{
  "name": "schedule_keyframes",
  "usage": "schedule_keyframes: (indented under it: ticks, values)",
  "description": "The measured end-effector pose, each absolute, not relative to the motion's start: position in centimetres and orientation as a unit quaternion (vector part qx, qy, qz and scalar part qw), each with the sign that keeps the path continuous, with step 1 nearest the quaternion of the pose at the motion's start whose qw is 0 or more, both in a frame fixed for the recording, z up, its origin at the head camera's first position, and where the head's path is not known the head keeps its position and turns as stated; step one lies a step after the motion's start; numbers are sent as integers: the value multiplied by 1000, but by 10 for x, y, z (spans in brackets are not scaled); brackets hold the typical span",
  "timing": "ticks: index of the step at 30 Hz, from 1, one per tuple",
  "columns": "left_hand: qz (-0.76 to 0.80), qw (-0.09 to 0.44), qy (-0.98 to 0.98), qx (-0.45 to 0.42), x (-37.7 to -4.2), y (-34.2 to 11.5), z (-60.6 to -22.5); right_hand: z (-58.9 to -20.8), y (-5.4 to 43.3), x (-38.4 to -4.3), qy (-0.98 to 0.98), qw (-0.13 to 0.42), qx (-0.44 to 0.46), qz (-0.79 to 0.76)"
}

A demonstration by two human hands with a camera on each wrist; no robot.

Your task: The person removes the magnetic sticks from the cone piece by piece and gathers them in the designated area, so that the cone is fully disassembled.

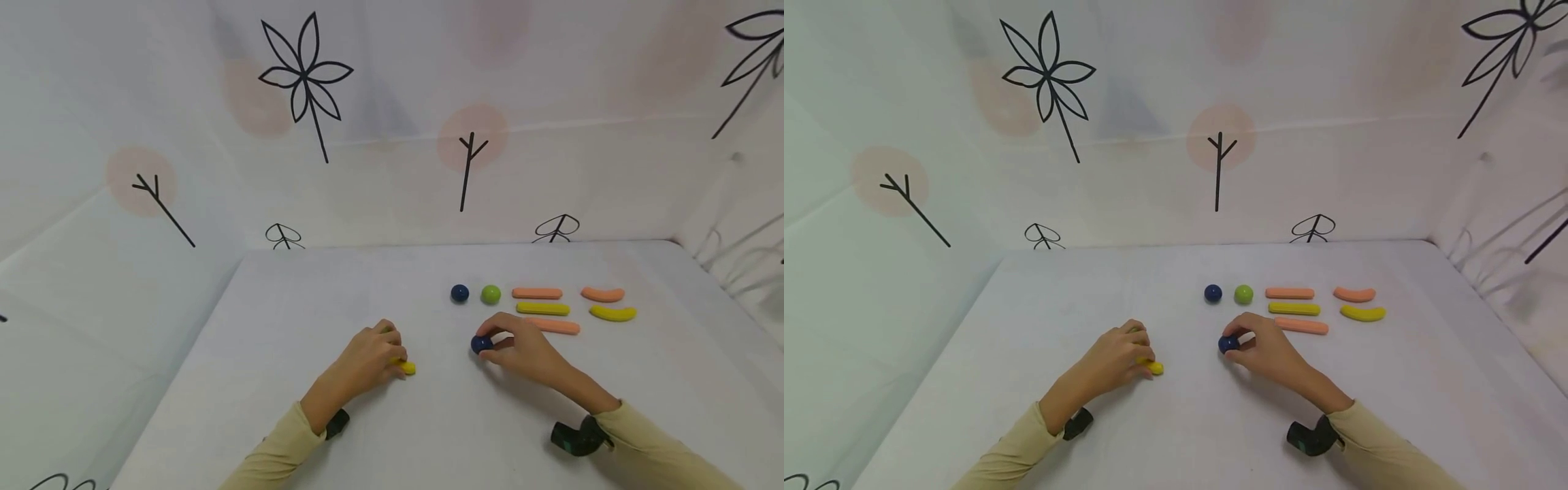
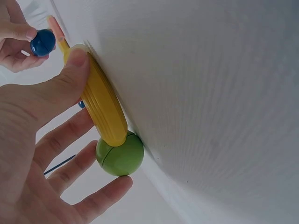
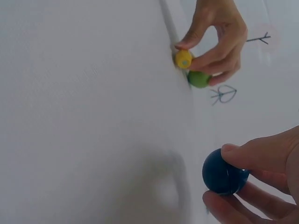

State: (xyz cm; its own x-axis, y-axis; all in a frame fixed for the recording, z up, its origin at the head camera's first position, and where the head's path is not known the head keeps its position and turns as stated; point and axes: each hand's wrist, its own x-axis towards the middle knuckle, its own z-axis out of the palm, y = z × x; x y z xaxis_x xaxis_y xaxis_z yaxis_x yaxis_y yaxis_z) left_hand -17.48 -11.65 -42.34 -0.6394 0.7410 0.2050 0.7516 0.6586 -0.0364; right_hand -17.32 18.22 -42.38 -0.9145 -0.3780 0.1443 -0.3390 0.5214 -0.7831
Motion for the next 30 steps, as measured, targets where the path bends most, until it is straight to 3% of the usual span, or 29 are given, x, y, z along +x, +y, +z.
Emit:
schedule_keyframes:
  ticks: [19,30]
  values:
    - [-46,97,-907,-407,-173,-117,-425,-424,208,-220,901,-20,-189,-390]
    - [-49,100,-906,-409,-174,-117,-424,-427,210,-225,900,4,-193,-390]
